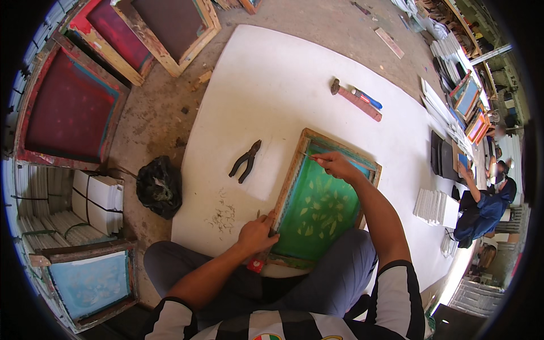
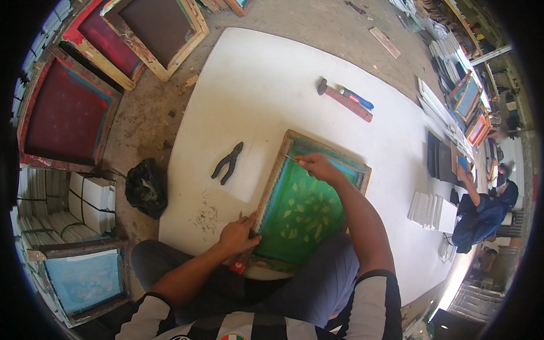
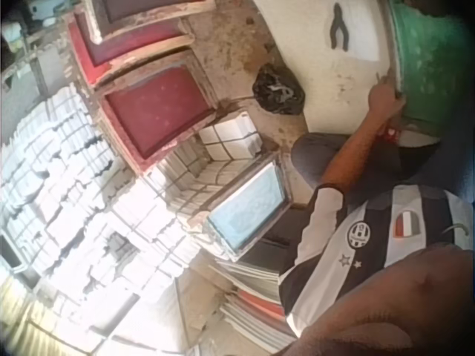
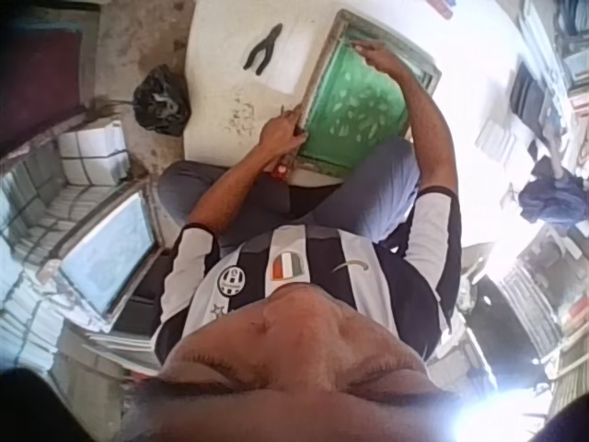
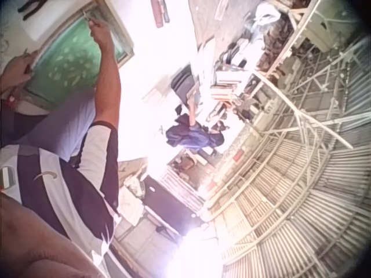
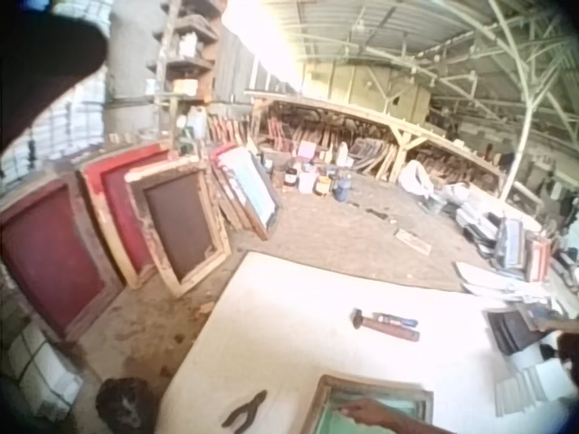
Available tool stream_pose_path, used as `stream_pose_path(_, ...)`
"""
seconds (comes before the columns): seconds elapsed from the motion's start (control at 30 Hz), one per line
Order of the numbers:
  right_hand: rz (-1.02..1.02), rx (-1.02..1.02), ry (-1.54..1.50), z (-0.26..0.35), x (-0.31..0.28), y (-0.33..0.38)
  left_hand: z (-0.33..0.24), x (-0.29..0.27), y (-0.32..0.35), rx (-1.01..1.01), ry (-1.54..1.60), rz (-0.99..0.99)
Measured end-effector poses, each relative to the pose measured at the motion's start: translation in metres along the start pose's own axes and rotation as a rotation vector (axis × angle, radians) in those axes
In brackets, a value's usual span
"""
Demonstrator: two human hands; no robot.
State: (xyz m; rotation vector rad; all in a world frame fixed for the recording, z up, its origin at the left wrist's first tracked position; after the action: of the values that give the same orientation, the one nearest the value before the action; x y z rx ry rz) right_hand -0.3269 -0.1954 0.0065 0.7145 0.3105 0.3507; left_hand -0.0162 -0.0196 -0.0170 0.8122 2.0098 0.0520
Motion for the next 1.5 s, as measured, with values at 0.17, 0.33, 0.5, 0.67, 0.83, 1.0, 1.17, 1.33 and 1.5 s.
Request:
stream_pose_path(0.17,0.039,0.228,-0.341,0.004,0.011,0.015,0.002,0.003,0.000,0.009,-0.003,-0.009)
stream_pose_path(0.33,-0.229,-0.309,0.474,0.004,0.004,0.019,0.000,0.002,0.000,0.001,0.006,-0.001)
stream_pose_path(0.5,-0.444,-0.349,0.883,0.026,0.013,0.033,-0.001,0.001,0.000,-0.006,-0.005,0.008)
stream_pose_path(0.67,-0.448,-0.317,0.957,0.033,0.020,0.036,-0.001,0.001,0.000,-0.016,0.001,0.025)
stream_pose_path(0.83,-0.448,-0.295,1.031,0.040,0.028,0.039,-0.001,-0.001,0.000,-0.009,0.002,0.024)
stream_pose_path(1.0,-0.469,-0.262,1.188,0.050,0.043,0.042,-0.002,-0.002,0.001,-0.017,-0.011,0.032)
stream_pose_path(1.17,-0.536,-0.195,1.369,0.041,0.071,0.035,-0.004,-0.002,0.000,-0.005,-0.017,0.031)
stream_pose_path(1.33,-0.362,-0.127,1.134,0.052,0.050,0.039,0.000,0.004,0.000,0.009,-0.020,0.003)
stream_pose_path(1.5,-0.338,-0.251,0.954,0.033,0.031,0.030,-0.003,-0.001,0.001,0.003,-0.031,0.008)
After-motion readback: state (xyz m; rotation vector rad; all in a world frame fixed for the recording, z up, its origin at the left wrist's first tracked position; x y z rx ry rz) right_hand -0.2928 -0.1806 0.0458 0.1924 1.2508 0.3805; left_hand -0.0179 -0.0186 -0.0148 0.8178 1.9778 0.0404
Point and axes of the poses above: each hand's wrist, its own y-axis away from the middle knuckle, its own x-axis out of the palm, z = x × y, the point moved 3 cm from there along -y, towards the middle knuckle, and after that the axes turned 11 degrees about -y, right-handed, at the moved point
